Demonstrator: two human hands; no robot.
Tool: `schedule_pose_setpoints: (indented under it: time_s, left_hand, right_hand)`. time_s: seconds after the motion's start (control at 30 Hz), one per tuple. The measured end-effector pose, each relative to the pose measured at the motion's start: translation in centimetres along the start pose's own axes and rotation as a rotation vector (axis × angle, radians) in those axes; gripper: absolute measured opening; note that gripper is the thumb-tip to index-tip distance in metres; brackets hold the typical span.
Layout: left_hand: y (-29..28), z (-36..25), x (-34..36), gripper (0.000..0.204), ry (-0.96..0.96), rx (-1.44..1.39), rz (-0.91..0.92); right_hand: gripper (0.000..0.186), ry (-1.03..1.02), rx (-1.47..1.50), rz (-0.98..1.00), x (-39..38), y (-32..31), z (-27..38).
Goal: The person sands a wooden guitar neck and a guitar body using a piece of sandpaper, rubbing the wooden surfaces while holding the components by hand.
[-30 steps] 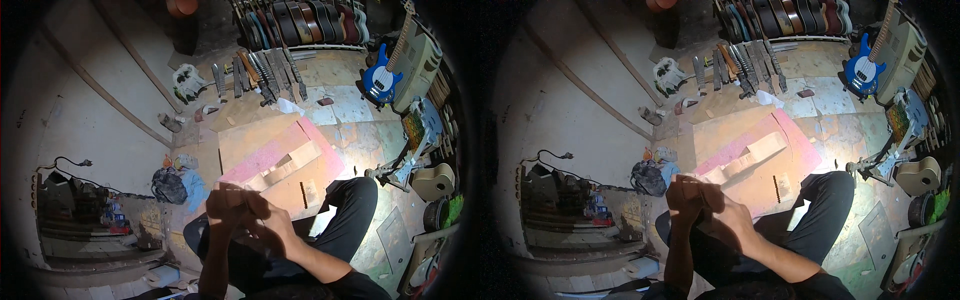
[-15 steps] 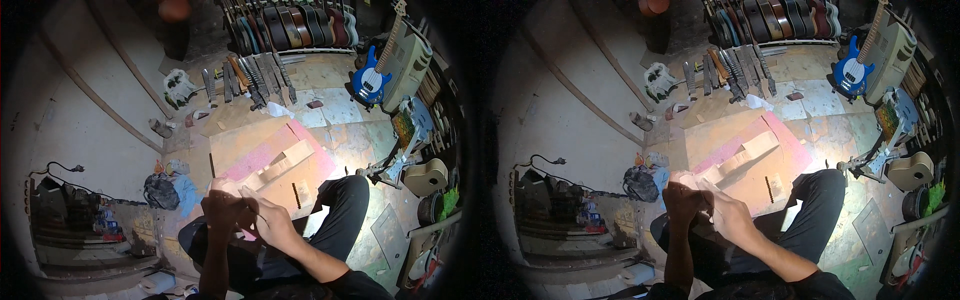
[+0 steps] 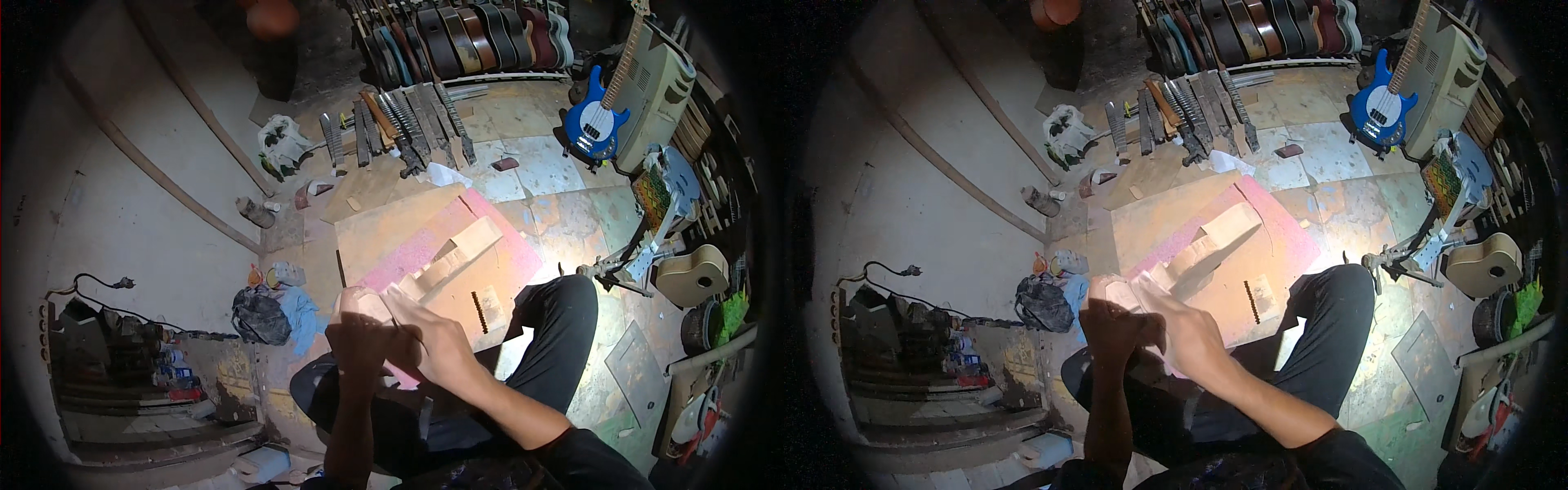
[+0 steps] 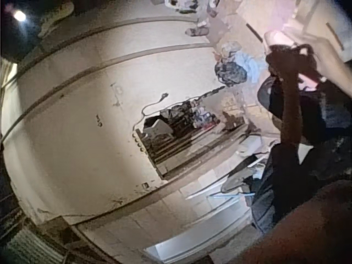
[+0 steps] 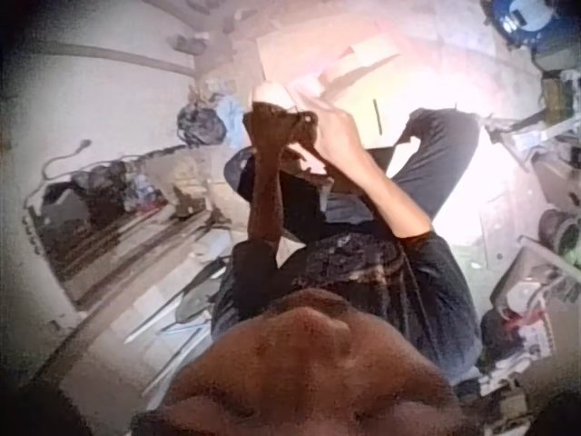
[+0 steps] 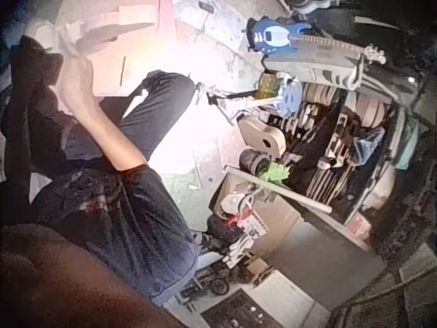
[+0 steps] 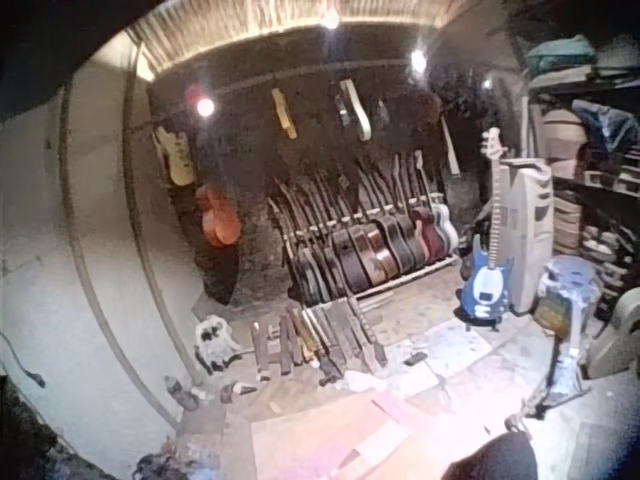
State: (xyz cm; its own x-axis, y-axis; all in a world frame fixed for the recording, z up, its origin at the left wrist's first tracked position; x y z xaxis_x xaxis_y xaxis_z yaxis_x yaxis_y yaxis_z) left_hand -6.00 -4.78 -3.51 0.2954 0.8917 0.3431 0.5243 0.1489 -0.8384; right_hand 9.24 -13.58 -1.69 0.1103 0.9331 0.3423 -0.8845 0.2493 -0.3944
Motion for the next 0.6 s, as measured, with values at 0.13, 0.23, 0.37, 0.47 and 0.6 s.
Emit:
schedule_pose_setpoints:
  time_s: [0.13, 0.23, 0.37, 0.47, 0.6]
  left_hand:
    - [0.0, -0.1, -0.2, 0.034, 0.07, 0.08, -0.029]
    - [1.3, 1.3, -0.7, 0.032, 0.215, 0.313, -0.029]
    - [0.1, 0.5, 0.1, 0.032, 0.058, 0.028, -0.037]
    - [0.7, 0.9, -0.1, 0.028, -0.014, -0.077, 0.001]
    - [0.4, 0.7, 0.7, 0.024, 0.047, -0.025, -0.043]
  right_hand:
    - [0.063, -0.022, -0.016, -0.02, -0.6, 0.0, -0.3]
    - [0.061, -0.011, 0.039, 0.022, 1.5, -0.2, -0.5]
    - [0.063, -0.01, 0.002, -0.007, -1.1, 0.3, -0.3]
    - [0.06, 0.011, 0.037, 0.014, 0.9, -0.3, -0.6]
    - [0.063, 0.02, 0.01, 0.043, -0.8, 0.4, -0.5]
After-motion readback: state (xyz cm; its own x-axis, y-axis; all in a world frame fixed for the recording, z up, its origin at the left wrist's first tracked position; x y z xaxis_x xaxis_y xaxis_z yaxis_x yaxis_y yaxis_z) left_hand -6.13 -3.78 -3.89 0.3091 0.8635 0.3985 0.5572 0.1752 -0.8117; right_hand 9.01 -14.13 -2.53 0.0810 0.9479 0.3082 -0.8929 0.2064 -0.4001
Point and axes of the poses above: each hand's wrist, its own x-axis towards the middle knuckle, its own y-axis out of the palm, z = x × y, the point moved 5 cm from there along x, towards the middle knuckle, and after that the axes turned 8 degrees about -y, right-handed, at the moved point
